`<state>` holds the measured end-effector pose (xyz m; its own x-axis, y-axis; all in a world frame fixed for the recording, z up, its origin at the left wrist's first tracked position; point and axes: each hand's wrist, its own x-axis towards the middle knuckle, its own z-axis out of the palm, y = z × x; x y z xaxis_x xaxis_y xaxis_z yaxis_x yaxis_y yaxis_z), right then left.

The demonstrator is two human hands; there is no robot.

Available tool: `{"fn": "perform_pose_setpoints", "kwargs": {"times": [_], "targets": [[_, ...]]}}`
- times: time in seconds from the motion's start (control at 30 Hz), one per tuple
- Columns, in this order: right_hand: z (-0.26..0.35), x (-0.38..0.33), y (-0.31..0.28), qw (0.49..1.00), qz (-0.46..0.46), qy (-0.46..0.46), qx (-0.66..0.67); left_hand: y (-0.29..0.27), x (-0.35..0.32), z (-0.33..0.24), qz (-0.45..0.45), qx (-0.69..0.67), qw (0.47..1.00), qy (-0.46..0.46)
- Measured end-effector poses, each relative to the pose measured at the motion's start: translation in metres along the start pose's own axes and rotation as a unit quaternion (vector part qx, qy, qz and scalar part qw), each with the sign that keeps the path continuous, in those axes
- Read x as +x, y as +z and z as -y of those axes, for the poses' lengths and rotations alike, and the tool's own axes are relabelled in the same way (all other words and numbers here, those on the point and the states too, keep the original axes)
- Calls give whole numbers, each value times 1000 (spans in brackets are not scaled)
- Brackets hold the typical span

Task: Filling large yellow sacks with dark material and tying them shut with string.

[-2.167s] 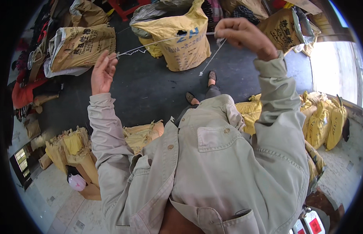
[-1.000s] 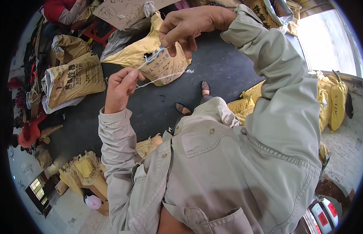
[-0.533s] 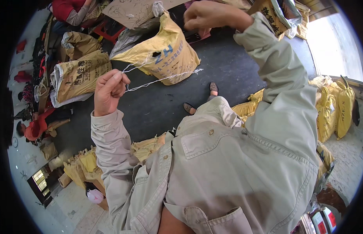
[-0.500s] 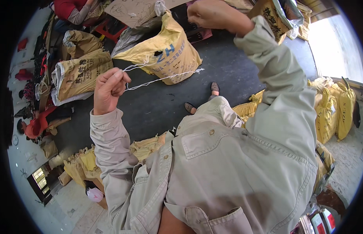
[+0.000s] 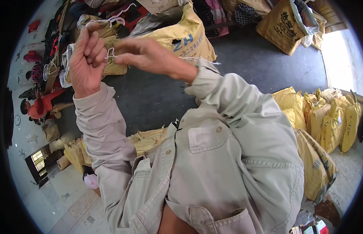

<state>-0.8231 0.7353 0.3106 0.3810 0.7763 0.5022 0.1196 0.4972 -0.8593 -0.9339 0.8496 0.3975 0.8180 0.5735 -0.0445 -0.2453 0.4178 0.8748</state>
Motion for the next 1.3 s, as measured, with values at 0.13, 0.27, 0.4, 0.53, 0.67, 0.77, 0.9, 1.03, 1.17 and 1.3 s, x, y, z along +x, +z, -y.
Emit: {"fn": "perform_pose_setpoints", "kwargs": {"times": [0.13,0.27,0.4,0.53,0.67,0.77,0.9,1.03,1.17,1.3], "targets": [[-15,-16,-24,981,166,91,37,-60,4,-26,19,-141,988,57],[-30,-47,-112,927,181,329,9,-182,-37,-47,-127,-154,975,98],[-28,-51,-148,914,191,348,-79,-247,-67,11,-227,-199,951,63],[-27,-42,-163,890,199,404,-73,-290,-89,83,-313,-238,919,38],[-26,-27,-155,879,253,395,-87,-319,-119,140,-361,-247,898,39],[-27,-4,-130,866,307,369,-136,-284,-118,171,-444,175,848,-229],[-32,21,-95,843,382,309,-218,-274,-146,168,-246,771,563,-167],[-30,35,-61,821,438,275,-242,-126,-52,117,-133,347,927,-56],[-25,51,-39,821,474,217,-232,-44,-16,115,20,215,976,-18],[-3,63,-41,820,458,259,-226,-44,-6,112,-9,176,975,-139]]}}
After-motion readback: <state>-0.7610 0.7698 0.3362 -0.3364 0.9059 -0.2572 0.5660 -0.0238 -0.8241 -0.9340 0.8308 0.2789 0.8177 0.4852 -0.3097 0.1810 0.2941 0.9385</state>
